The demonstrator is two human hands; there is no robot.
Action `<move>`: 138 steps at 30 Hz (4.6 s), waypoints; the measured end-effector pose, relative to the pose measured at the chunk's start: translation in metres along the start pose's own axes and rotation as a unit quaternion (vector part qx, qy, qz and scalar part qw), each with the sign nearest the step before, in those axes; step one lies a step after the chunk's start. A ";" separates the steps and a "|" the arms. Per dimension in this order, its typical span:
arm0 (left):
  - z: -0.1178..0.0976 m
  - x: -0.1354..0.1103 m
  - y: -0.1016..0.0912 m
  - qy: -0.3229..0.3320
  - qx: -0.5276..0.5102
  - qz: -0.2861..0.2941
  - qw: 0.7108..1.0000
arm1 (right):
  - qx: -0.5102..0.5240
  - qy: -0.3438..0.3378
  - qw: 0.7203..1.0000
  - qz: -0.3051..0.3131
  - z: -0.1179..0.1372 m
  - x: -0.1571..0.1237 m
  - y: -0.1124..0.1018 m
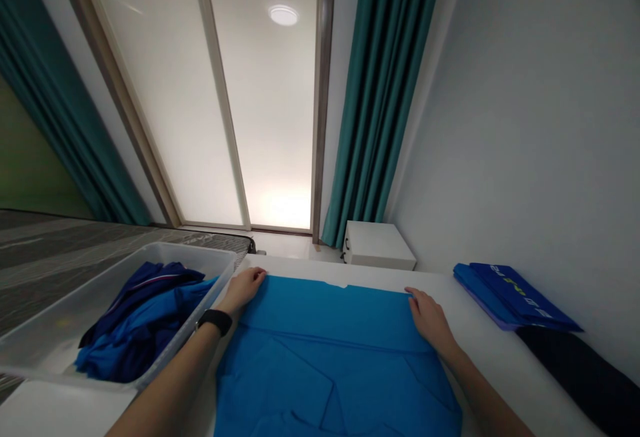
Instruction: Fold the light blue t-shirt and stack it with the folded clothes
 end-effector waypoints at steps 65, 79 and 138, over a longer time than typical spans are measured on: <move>-0.043 -0.136 -0.064 -0.007 -0.362 -0.156 0.919 | 0.336 0.081 0.935 0.080 -0.014 -0.091 -0.099; -0.026 -0.197 -0.033 0.097 -0.254 -0.078 0.959 | 0.302 0.055 0.946 0.103 -0.047 -0.161 -0.060; -0.024 -0.204 -0.025 0.182 -0.110 -0.065 0.975 | 0.188 0.006 0.979 0.073 -0.036 -0.164 -0.060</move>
Point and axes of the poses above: each hand's wrist, its own x-axis towards the middle knuckle, its own y-axis out of the palm, z = x × y, the point moved 4 cm from there along x, towards the middle knuckle, and after that the axes turned 11 degrees about y, right-handed, at the moved point
